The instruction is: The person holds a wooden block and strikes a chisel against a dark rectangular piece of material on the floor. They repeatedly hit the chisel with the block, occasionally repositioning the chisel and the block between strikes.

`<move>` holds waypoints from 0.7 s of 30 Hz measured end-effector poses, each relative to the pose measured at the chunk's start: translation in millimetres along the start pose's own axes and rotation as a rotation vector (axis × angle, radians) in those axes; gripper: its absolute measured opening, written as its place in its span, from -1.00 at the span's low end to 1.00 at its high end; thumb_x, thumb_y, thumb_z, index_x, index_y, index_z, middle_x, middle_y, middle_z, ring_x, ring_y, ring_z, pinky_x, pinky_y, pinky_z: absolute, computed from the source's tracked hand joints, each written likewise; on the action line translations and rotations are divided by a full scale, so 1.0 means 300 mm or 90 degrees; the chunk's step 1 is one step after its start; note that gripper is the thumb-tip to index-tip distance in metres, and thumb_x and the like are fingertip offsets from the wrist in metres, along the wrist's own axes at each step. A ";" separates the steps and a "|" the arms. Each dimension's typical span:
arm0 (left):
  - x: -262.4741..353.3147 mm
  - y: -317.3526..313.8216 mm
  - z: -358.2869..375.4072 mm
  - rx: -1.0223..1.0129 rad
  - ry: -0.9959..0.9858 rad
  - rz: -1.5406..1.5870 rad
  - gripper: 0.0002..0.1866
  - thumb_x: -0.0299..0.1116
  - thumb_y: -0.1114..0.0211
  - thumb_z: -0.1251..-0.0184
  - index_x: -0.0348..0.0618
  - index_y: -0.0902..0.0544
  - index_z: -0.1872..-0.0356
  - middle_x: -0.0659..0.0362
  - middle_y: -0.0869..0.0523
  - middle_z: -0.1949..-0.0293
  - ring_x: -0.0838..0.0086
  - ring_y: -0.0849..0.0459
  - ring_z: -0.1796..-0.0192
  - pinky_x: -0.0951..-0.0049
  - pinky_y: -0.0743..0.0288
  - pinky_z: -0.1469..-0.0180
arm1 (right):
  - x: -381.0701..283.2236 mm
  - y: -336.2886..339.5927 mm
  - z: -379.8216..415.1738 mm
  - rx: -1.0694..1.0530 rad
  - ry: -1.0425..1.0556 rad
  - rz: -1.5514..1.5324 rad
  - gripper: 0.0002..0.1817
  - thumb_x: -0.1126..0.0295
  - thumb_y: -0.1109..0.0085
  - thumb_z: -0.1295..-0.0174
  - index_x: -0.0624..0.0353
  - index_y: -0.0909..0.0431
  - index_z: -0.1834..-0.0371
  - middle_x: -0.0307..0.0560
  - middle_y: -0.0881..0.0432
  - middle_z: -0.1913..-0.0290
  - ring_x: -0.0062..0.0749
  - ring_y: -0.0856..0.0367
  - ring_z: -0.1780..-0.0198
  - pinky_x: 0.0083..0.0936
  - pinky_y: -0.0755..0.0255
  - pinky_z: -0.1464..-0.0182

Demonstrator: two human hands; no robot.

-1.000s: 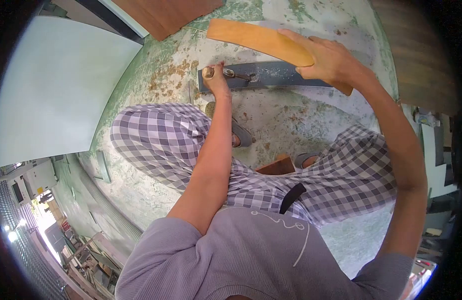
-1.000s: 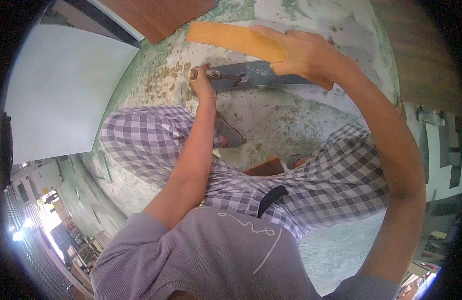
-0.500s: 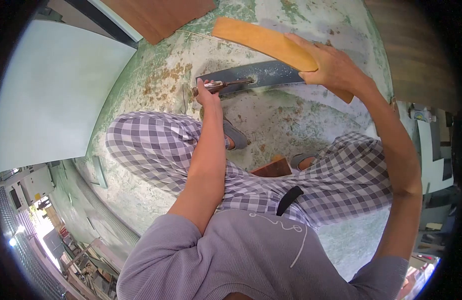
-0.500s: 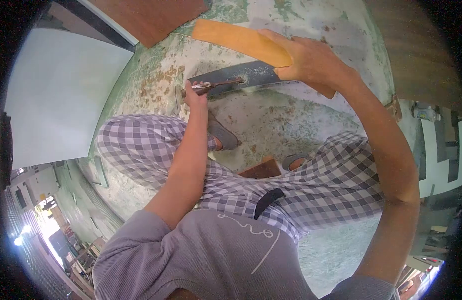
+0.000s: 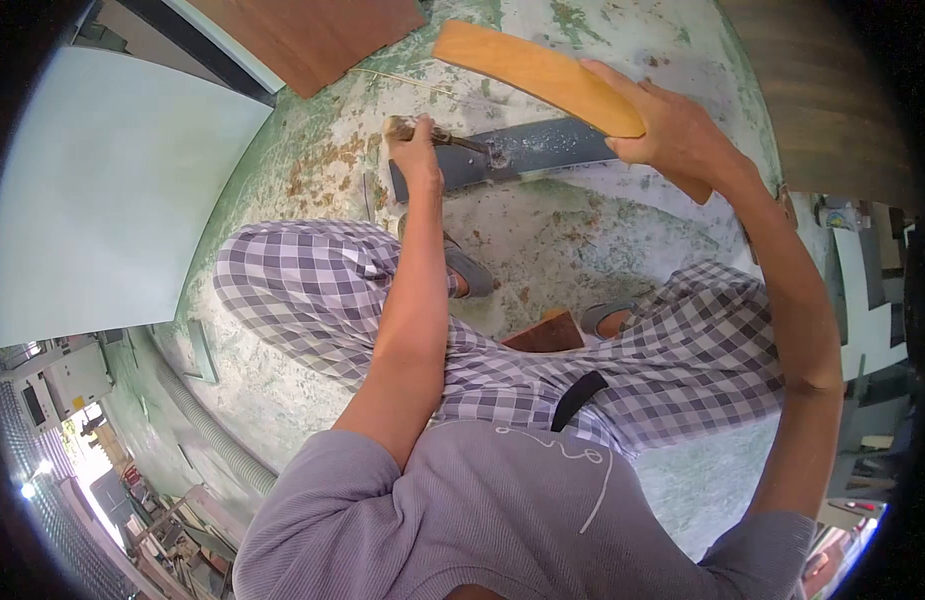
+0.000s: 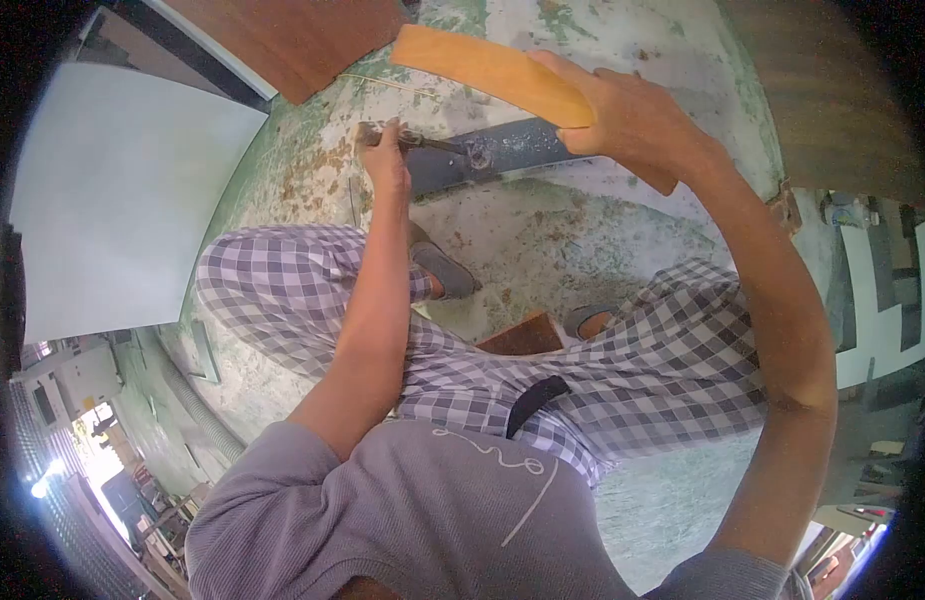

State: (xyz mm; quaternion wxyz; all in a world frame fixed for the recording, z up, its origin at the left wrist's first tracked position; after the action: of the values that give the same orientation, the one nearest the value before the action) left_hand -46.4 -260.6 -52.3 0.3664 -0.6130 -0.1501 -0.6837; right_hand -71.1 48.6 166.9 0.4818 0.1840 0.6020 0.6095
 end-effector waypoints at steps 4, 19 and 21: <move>0.026 -0.079 0.048 -0.093 -0.078 -0.109 -0.78 -0.42 -0.35 -0.19 -0.23 -0.51 0.21 0.21 -0.63 0.29 0.55 -0.57 0.30 0.52 -0.45 0.22 | 0.033 -0.016 0.000 -0.002 -0.018 0.003 -0.09 0.24 -0.18 0.03 -0.39 -0.01 -0.48 0.13 -0.58 0.14 0.01 -0.57 0.14 -0.21 -0.44 0.05; 0.060 -0.255 0.209 -0.200 -0.072 -0.210 -0.72 -0.45 -0.36 -0.13 -0.22 -0.48 0.16 0.15 -0.63 0.36 0.50 -0.58 0.32 0.45 -0.48 0.23 | -0.138 0.103 0.034 0.026 -0.051 -0.115 -0.05 0.39 -0.22 0.02 -0.14 0.03 -0.51 0.19 -0.36 -0.31 0.06 -0.43 -0.25 -0.28 -0.34 -0.23; -0.013 -0.282 0.231 -0.214 -0.105 -0.261 -0.61 -0.39 -0.41 -0.10 -0.15 -0.49 0.06 0.12 -0.63 0.27 0.33 -0.65 0.23 0.36 -0.49 0.17 | -0.181 0.149 0.046 0.179 -0.083 -0.157 -0.05 0.38 -0.24 -0.01 -0.08 0.07 -0.50 0.21 -0.41 -0.26 0.06 -0.43 -0.25 -0.27 -0.33 -0.24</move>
State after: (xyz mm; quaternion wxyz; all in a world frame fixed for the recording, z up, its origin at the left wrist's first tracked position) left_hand -53.9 -156.0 -21.1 0.1004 -0.6757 -0.1846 -0.7066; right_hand -50.9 20.8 229.9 0.5602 0.2134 0.6668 0.4427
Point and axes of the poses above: each hand's wrist, its own z-axis away from the middle knuckle, its own y-axis out of the back of the hand, x = y × z, the point moved 6 cm from there along -z, towards the middle knuckle
